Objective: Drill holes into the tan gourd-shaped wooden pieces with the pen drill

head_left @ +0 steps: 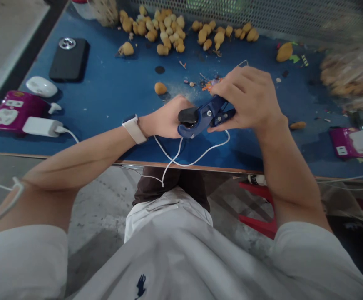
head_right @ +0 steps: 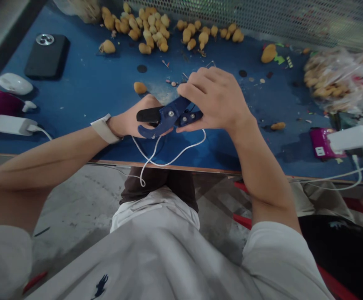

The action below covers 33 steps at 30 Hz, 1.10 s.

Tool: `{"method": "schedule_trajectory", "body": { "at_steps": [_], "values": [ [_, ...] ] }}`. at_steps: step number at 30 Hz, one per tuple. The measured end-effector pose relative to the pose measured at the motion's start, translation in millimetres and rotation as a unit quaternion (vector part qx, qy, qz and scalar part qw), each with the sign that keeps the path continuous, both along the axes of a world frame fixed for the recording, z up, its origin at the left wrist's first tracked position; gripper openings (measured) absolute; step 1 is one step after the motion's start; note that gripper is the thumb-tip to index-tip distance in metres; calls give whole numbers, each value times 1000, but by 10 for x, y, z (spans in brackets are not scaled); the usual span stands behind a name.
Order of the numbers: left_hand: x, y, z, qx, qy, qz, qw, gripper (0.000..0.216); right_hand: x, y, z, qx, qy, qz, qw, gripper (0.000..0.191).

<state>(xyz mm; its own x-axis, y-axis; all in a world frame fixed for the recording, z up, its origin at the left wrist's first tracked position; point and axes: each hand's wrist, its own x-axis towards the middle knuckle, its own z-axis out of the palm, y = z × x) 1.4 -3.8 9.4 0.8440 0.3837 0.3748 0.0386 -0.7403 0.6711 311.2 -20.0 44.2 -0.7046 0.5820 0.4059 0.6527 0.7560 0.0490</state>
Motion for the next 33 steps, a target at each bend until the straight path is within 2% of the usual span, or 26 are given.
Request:
{"method": "schedule_trajectory", "body": {
  "at_steps": [7,12,16,20,24,26,28,29,32,33],
  "values": [
    [-22,-21,-16,63,-28,6,998,76,-66,-70,73,-64,11,-29,997,73],
    [-5,-21,-34,88,-37,18,995,70,-99,-153,156,-122,55,-41,990,70],
    [-5,-13,-59,113,-43,34,992,72,-109,-175,180,-129,63,-35,989,68],
    [3,44,-107,95,-31,28,995,75,-104,-158,157,-128,59,-42,989,70],
    [33,49,-109,58,-27,32,997,71,-61,-99,150,-111,68,-39,991,80],
    [40,4,-62,55,-41,58,996,63,29,-16,132,-83,103,-12,991,89],
    [38,-48,0,51,-29,22,998,52,205,130,68,-24,162,-11,987,91],
    [36,-70,29,48,-32,17,998,49,330,229,9,-36,156,-44,986,85],
    [33,-103,79,37,-36,16,999,44,805,586,-267,10,193,-121,974,82],
    [34,-105,83,33,-34,19,999,45,968,705,-377,-4,172,-152,973,78]
  ]
}}
